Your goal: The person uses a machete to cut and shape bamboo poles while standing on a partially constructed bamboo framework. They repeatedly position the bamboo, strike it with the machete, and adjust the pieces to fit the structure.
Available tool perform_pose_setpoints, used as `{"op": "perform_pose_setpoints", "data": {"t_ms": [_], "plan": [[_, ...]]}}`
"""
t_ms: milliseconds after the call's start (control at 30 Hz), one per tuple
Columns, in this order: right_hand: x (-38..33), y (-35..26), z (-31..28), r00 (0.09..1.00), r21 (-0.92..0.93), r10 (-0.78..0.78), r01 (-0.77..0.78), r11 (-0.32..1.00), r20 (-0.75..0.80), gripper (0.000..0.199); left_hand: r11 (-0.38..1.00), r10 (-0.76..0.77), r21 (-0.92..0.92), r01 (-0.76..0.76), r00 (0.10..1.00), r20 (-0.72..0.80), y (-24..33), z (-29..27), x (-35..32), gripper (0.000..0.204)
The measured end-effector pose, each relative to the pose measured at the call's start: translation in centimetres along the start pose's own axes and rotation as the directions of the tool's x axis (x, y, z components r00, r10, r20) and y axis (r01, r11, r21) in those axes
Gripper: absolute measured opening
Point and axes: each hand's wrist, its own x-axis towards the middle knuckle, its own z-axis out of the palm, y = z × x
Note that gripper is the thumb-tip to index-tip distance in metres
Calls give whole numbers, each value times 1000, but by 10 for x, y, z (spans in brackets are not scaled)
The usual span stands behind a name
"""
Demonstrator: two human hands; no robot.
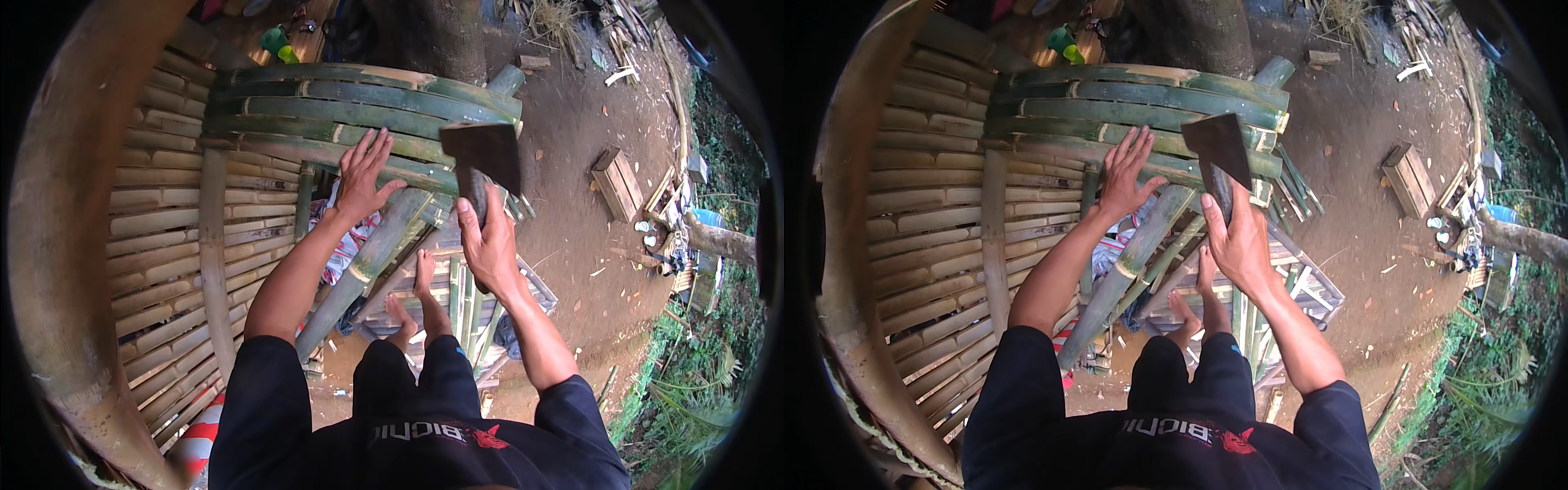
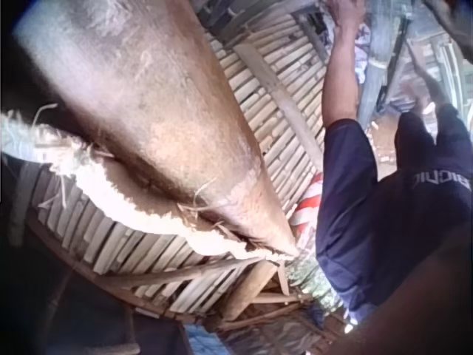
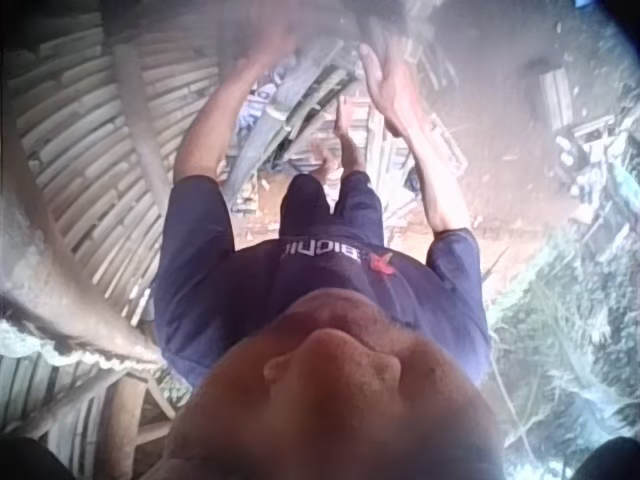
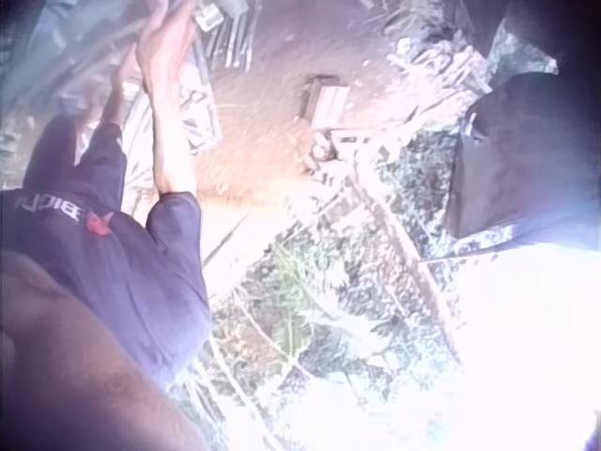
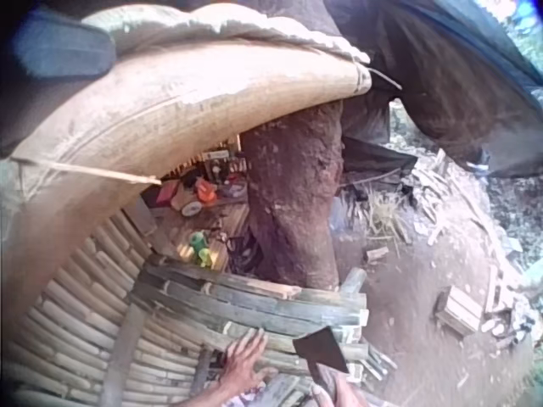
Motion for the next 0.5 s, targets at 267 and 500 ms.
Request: {"op": "perform_pose_setpoints", "data": {"t_ms": [267,500], "plan": [[11,21,-3,983,-219,88,-51,974,162,33,1000,0,-14,0,1000,8,3,0,0,85],[10,48,13,976,-226,136,-95,969,169,38,999,-13,-35,13,1000,18,7,0,6,86]]}}
